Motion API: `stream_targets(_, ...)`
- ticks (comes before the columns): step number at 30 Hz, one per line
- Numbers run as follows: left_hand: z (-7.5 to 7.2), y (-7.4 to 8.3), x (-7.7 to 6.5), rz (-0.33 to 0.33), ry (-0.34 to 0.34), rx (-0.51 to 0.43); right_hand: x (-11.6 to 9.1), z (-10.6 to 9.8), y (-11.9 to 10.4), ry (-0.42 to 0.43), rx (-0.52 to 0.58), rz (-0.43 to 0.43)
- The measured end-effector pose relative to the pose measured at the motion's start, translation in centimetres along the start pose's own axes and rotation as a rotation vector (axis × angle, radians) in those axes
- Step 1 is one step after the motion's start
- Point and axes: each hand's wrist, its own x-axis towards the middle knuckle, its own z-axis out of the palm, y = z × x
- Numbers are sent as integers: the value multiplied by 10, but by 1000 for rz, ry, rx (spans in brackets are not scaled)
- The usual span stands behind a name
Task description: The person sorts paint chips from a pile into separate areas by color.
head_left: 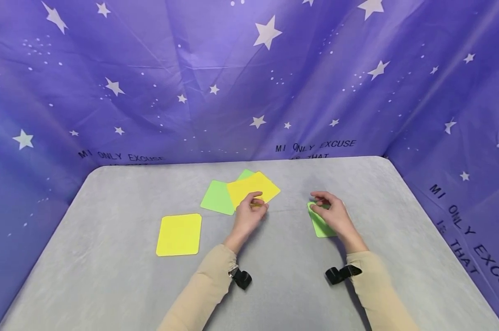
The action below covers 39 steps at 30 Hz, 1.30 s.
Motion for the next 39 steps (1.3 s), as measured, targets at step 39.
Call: stream_targets(39, -34, -9, -3, -192, 101, -517, 44, 78, -37, -245, 25, 2)
